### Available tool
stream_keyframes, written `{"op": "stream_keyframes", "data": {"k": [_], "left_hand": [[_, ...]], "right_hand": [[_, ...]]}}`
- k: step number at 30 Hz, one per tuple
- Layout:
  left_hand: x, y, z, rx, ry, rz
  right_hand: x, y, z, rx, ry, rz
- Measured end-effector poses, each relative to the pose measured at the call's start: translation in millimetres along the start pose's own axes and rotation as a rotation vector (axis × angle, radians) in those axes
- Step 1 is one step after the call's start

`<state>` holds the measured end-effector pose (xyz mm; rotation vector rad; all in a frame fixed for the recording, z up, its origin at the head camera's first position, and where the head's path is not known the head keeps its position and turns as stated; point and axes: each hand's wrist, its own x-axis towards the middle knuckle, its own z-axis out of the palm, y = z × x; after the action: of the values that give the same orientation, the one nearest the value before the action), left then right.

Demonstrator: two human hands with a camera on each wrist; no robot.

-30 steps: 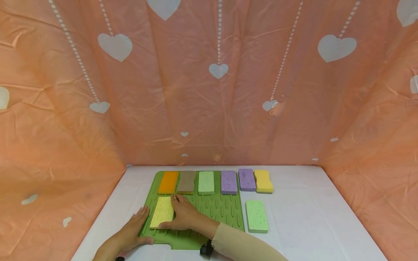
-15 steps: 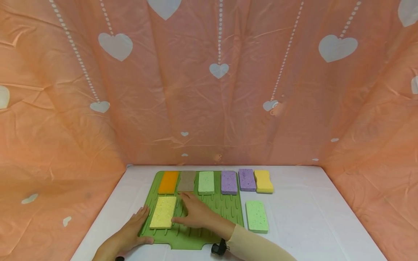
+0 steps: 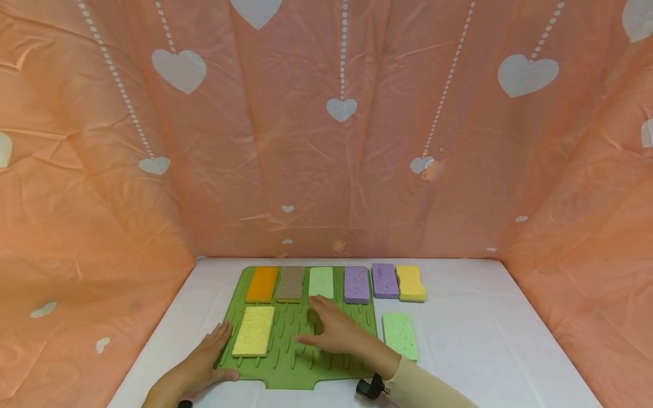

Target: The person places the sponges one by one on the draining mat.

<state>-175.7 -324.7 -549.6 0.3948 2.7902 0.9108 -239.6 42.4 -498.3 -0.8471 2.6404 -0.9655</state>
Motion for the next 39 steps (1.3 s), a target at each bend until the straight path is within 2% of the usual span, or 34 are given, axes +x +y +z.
{"op": "stream_keyframes", "data": {"k": [1, 4, 8, 15, 21, 28, 35, 39], "left_hand": [[0.3, -2.4, 1.0, -0.015, 0.002, -0.006], [0.3, -5.9, 2.0, -0.014, 0.01, 0.038], [0.0, -1.1, -0.1, 0.01, -0.001, 0.062], [-0.3, 11.3, -2.5, 0.056, -0.015, 0.019], [2.9, -1.5, 1.6, 0.031, 0.0, 0.011], [2.9, -13.4, 7.6, 0.054, 0.064, 0.129], [-0.5, -9.9, 5.0, 0.027, 0.061, 0.096], [-0.7, -6.7, 3.1, 0.035, 0.051, 0.13]], "right_hand": [[-2.6, 3, -2, -0.006, 0.005, 0.002], [-10.1, 12, -8, -0.02, 0.017, 0.005], [-22.0, 23, -16, -0.04, 0.048, 0.0], [-44.7, 49, -26, -0.059, 0.104, -0.011], [-63.3, 68, -39, -0.079, 0.145, 0.013], [-83.1, 90, -54, -0.102, 0.192, 0.003], [-102.8, 112, -66, -0.105, 0.21, -0.038], [-115.1, 122, -72, -0.081, 0.199, -0.026]]}}
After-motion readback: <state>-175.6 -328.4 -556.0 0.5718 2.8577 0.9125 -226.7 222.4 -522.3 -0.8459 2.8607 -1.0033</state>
